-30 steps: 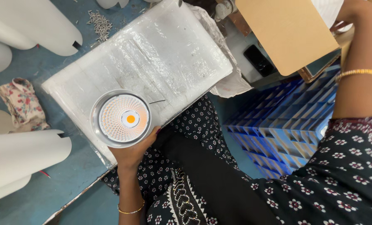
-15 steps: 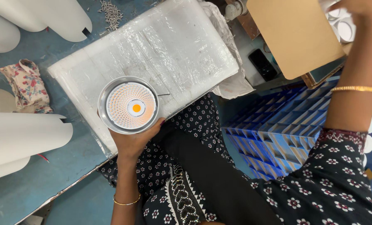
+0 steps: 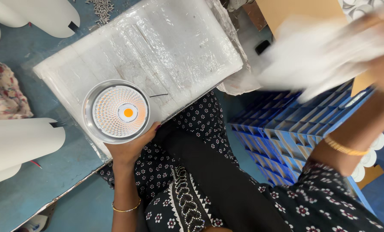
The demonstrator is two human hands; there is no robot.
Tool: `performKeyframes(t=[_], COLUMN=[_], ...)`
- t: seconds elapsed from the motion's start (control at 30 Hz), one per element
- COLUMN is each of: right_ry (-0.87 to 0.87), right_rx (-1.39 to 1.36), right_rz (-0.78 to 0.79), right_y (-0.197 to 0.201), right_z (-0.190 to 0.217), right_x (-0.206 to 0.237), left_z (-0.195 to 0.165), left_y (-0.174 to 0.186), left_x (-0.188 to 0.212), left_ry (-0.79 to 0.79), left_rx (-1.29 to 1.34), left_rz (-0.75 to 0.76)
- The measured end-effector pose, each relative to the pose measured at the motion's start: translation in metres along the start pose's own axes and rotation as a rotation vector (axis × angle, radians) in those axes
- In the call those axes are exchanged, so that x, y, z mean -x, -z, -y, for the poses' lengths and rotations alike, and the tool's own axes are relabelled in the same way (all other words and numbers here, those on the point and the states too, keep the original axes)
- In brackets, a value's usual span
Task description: The person wipes the interior of white cylindrical LED light housings with a patterned cloth, then places a clear LED diffuser into each housing. The person handles several housings one at a time, wiping and inserting the diffuser before moving to the next.
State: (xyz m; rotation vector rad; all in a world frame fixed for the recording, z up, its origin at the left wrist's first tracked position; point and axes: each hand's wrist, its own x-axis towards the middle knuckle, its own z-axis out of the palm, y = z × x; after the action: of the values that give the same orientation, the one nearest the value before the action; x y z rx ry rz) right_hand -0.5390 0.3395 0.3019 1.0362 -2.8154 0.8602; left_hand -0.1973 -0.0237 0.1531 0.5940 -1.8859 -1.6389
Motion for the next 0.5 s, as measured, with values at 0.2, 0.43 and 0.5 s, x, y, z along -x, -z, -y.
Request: performKeyframes(t=[0.2,0.43,0.5], right_ry=[-0.138,-0.370,-0.412], right_rx=[0.027,0.263,0.313], right_rz=[0.251,0.402,0.459], right_y=[-0.174,-0.253,-0.257], right_z=[0.015,0.035,0.044], right_x=[0.014,-0.035,-0.034], left_z=[-0.001,-0.002,-0.001], left_y=[0.001,0.002,0.002], left_x=[0.001,0.002,0.002], left_ry=[0.031,0.059,0.043], left_rx=[0.038,-0.065,-0.070], left_rz=[-0.014,-0.051,-0.049])
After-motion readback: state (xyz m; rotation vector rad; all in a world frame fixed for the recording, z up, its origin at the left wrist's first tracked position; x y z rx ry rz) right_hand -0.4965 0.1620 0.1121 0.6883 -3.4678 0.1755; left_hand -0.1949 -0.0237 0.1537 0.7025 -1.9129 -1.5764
